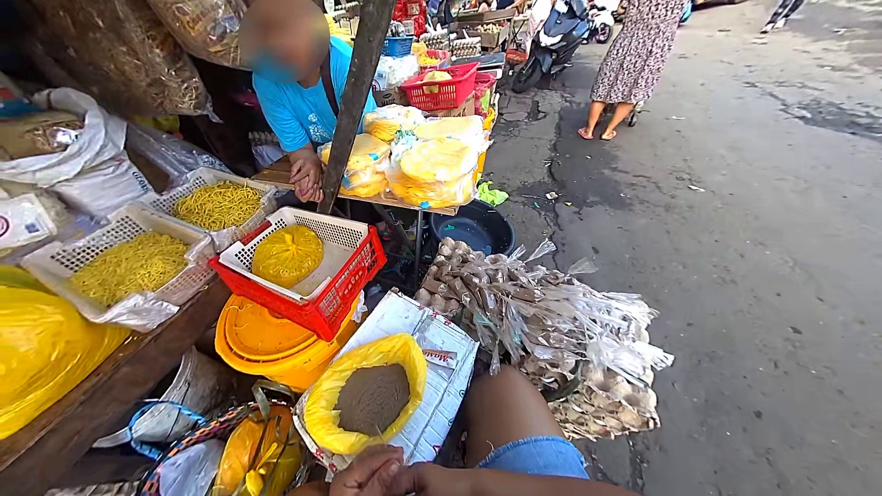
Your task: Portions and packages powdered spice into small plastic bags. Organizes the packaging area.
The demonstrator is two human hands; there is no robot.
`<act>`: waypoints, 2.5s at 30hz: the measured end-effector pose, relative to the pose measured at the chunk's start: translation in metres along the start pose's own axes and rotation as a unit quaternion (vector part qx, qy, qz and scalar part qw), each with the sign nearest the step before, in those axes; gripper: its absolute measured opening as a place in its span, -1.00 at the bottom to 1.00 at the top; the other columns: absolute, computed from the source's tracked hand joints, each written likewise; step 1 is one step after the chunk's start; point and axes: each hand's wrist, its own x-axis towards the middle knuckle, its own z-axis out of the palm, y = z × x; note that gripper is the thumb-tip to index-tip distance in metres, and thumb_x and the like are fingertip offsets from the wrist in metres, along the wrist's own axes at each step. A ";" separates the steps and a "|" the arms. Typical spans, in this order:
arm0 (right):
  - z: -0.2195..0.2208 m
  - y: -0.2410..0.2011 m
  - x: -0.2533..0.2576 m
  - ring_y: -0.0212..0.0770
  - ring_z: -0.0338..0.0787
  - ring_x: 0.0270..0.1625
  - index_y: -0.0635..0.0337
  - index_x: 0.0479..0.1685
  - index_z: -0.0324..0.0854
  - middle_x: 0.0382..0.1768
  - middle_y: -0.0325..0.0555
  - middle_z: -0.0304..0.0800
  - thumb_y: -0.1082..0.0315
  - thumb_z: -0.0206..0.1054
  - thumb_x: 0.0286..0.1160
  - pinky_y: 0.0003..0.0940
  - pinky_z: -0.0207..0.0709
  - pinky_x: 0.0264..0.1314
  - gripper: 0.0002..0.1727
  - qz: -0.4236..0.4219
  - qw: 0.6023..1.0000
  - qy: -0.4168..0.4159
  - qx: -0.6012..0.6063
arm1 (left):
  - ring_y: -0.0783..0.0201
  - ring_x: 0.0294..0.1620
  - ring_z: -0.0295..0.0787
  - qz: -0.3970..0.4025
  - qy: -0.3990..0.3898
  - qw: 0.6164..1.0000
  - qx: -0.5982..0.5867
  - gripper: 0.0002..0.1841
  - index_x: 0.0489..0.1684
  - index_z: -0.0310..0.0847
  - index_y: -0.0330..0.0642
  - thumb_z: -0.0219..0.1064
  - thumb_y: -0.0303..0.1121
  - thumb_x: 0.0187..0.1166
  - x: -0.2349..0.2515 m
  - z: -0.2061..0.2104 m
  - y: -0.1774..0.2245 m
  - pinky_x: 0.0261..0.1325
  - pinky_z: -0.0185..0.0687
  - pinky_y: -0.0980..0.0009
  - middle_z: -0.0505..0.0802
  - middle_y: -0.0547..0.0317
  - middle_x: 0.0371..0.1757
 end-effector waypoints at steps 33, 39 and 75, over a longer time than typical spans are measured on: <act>-0.001 0.003 -0.010 -0.45 0.80 0.14 0.31 0.22 0.73 0.12 -0.20 0.87 0.28 0.04 0.84 -0.44 0.67 0.25 -0.62 0.125 0.986 0.036 0.102 | 0.42 -0.17 0.87 -0.122 0.170 0.972 -0.111 -0.85 -0.18 0.81 -0.35 0.31 -0.50 0.65 0.020 0.000 0.013 0.15 0.78 0.39 0.92 0.22 -0.27; 0.004 0.008 -0.016 -0.42 0.81 0.19 0.31 0.26 0.71 0.17 -0.16 0.86 0.26 0.08 0.83 -0.40 0.68 0.29 -0.62 0.152 0.985 -0.030 0.076 | 0.34 -0.22 0.90 -0.052 0.250 0.956 -0.141 -0.90 -0.15 0.78 -0.39 0.34 -0.56 0.60 0.031 -0.025 0.031 0.08 0.83 0.36 0.93 0.16 -0.28; -0.140 0.033 -0.011 0.27 0.59 0.49 0.23 0.22 0.75 0.47 0.33 0.56 0.30 0.28 0.65 0.15 0.47 0.50 -0.69 0.346 0.739 0.444 -0.371 | 0.25 -0.08 0.71 -0.151 0.168 0.957 0.179 -0.74 0.20 0.53 -0.42 0.14 -0.40 0.79 0.017 -0.051 -0.075 0.12 0.62 0.32 0.76 -0.09 -0.04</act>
